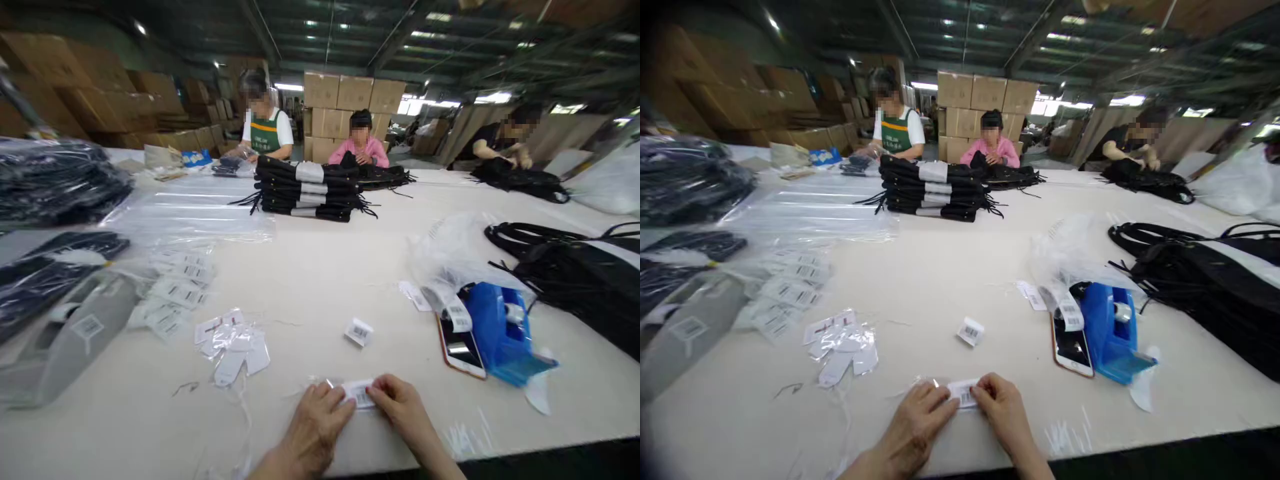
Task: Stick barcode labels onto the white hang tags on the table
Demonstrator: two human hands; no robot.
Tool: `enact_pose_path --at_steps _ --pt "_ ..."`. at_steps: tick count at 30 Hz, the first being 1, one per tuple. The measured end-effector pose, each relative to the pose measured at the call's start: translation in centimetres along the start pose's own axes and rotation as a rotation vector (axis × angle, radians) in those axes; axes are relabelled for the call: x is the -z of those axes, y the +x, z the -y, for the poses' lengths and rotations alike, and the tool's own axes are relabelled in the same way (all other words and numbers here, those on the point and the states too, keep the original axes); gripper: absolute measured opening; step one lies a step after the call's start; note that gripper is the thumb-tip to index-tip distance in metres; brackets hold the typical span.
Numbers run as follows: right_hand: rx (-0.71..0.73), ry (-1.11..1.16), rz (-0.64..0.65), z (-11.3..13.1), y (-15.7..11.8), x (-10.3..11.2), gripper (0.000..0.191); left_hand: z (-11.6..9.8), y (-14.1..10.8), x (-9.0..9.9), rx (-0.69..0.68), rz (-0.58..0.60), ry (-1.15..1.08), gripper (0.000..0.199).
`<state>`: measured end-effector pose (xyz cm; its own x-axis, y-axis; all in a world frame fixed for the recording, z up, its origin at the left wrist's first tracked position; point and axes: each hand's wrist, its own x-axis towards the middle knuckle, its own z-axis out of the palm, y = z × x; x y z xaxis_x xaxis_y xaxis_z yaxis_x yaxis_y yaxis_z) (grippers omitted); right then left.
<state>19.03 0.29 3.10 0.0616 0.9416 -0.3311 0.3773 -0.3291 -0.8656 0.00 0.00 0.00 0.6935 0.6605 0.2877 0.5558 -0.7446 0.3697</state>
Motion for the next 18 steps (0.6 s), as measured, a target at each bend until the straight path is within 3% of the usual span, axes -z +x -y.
enact_pose_path --at_steps 11,18 --pt "-0.004 -0.022 -0.038 0.0 -0.1 -0.6 0.026 0.0 0.2 0.2 -0.025 -0.008 0.073 0.034" --pt "0.055 -0.232 -0.111 -0.2 -0.6 -1.1 0.024 -0.2 0.3 0.1 -0.010 -0.002 0.100 0.034"
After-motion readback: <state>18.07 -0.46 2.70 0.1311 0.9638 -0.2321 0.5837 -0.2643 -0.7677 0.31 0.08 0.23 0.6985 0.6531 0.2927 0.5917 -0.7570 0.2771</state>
